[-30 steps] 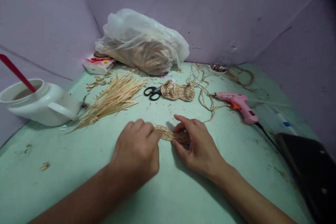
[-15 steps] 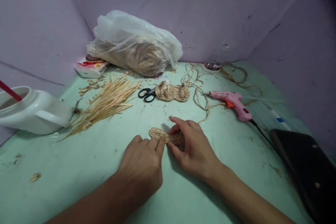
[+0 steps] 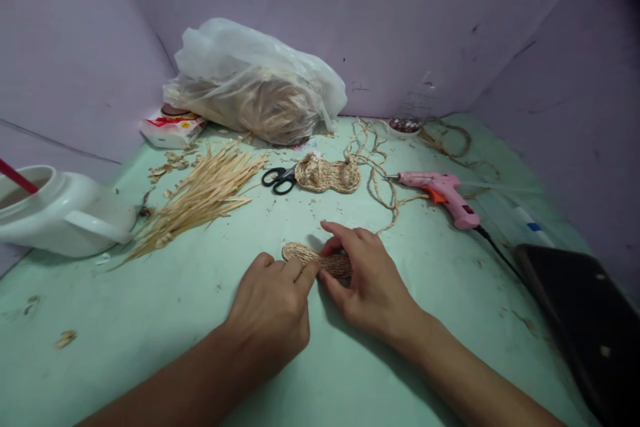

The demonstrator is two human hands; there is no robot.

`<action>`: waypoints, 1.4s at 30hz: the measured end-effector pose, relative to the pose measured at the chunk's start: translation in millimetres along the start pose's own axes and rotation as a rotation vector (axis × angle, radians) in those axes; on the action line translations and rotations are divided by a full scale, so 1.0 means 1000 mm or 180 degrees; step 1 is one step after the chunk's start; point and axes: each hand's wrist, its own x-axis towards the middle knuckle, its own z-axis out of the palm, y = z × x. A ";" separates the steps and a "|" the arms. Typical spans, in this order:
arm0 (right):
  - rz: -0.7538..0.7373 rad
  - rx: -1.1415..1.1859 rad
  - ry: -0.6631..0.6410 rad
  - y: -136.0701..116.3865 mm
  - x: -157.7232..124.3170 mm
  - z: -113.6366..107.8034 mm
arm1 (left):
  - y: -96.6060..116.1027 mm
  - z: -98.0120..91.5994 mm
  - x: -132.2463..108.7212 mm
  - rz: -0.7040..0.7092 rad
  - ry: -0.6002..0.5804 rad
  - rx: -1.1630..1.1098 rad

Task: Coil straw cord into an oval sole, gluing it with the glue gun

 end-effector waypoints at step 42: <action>-0.0035 0.0266 -0.0161 0.005 -0.001 -0.005 | -0.016 0.011 0.013 0.0023 0.1133 -0.1036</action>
